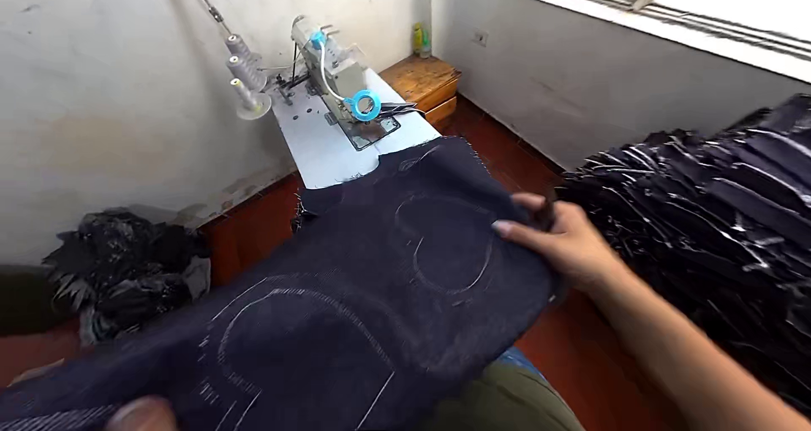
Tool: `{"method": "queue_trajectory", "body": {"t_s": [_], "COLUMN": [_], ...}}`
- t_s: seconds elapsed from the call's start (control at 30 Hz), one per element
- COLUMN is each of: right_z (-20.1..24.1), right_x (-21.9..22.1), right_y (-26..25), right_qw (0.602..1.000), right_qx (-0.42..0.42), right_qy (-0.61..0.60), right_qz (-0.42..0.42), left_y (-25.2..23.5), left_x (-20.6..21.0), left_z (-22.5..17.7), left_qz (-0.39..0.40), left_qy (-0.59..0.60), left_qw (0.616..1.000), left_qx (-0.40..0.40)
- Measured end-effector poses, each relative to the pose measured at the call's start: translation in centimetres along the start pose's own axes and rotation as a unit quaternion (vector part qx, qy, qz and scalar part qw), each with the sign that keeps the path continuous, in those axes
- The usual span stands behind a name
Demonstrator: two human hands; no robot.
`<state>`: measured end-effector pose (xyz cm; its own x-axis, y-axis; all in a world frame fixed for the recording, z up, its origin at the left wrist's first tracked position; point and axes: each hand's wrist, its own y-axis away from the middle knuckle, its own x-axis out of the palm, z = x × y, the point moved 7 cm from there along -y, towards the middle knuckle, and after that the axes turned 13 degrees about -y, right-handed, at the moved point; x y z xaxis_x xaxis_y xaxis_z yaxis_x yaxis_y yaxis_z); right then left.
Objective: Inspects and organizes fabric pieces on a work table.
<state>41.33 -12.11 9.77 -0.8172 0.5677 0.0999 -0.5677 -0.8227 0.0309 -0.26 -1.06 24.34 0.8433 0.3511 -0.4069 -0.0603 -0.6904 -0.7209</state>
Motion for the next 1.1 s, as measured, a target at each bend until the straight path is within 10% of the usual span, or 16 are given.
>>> {"method": "queue_trajectory", "body": {"t_s": [0.17, 0.37, 0.5, 0.67, 0.87, 1.0, 1.1], "right_z": [2.3, -17.1, -15.3, -18.1, -21.5, -21.5, -21.6], "right_x": [-5.6, -7.7, -3.9, 8.2, 9.0, 9.6, 9.6], "right_y": [-12.6, -22.3, -19.0, -13.4, -12.4, -11.9, -11.7], "right_qw": [0.956, 0.916, 0.886, 0.83, 0.774, 0.753, 0.751], "right_qx": [-0.047, 0.171, 0.123, 0.203, 0.214, 0.204, 0.2], "right_qy": [0.286, 0.364, 0.444, 0.449, 0.523, 0.559, 0.566], "right_qz": [-0.052, -0.007, -0.056, 0.26, 0.286, 0.281, 0.276], "left_y": [0.1, 10.0, 10.0, 9.1, 10.7, 23.4, 27.4], "left_x": [15.4, 27.9, 28.5, 29.7, 18.4, 14.3, 16.4], "left_z": [5.6, 16.6, 16.5, 16.3, 17.4, 24.5, 25.0], "left_qz": [0.092, 0.27, 0.316, 0.45, 0.224, 0.536, 0.583], "left_qy": [-0.114, -0.36, -0.422, -0.474, -0.422, -0.353, -0.257], "left_qw": [0.971, 0.85, 0.807, 0.703, 0.849, 0.673, 0.713], "left_qx": [-0.191, -0.272, -0.267, -0.282, -0.224, -0.367, -0.293]}}
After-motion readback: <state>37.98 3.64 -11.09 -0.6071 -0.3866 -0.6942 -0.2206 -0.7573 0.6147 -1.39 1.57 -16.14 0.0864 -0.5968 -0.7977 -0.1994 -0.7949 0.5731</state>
